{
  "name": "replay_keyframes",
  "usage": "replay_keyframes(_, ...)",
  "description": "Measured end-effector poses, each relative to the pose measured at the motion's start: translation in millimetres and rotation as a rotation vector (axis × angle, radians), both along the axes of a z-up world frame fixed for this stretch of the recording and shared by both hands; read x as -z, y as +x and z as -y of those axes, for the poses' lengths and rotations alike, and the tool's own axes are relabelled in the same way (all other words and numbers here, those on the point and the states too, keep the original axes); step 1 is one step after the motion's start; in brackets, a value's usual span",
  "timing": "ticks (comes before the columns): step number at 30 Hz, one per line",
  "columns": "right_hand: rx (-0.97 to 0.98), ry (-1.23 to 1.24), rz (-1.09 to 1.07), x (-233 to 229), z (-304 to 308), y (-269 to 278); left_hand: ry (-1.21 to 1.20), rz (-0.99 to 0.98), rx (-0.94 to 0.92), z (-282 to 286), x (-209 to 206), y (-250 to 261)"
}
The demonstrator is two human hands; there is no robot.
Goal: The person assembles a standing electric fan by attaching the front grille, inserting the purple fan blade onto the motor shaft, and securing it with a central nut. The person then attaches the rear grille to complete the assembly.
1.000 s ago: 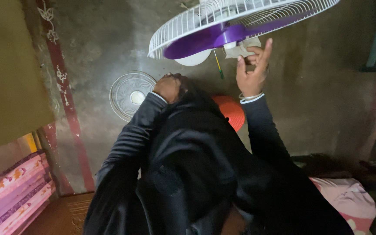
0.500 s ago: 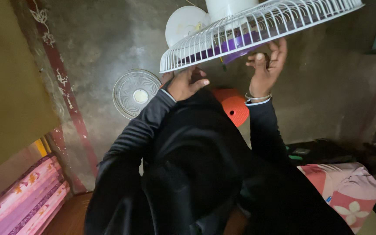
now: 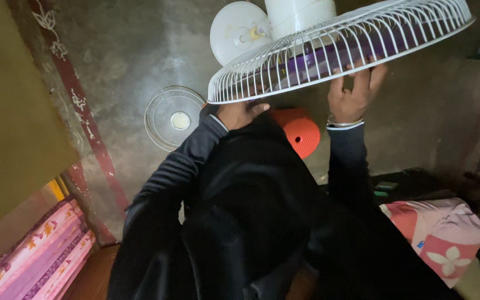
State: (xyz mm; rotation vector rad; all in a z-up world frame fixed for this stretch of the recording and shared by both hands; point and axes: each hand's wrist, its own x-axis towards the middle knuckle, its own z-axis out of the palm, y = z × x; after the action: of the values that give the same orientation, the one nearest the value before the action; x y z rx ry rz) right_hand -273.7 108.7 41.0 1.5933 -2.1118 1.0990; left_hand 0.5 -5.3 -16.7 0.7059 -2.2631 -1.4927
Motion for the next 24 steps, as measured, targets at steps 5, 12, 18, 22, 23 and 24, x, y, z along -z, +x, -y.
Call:
replay_keyframes(5,-0.021,0.078,0.168,30,-21,-13,-0.152,0.009,0.057,-1,16,3)
replay_keyframes(12,0.069,0.697,0.607,156,-30,-13,-0.120,0.159,0.196,-7,32,9)
replay_keyframes(18,-0.112,0.135,0.714,191,-58,-12,-0.159,0.103,0.131,-5,20,12)
replay_keyframes(22,-0.085,0.026,1.133,171,-58,-5,-0.239,0.018,0.096,4,11,6)
replay_keyframes(23,-0.092,-0.012,1.250,166,-54,-2,-0.280,-0.002,0.060,5,10,6)
replay_keyframes(24,-0.098,-0.007,1.234,159,-50,1,-0.320,-0.021,0.024,5,8,5)
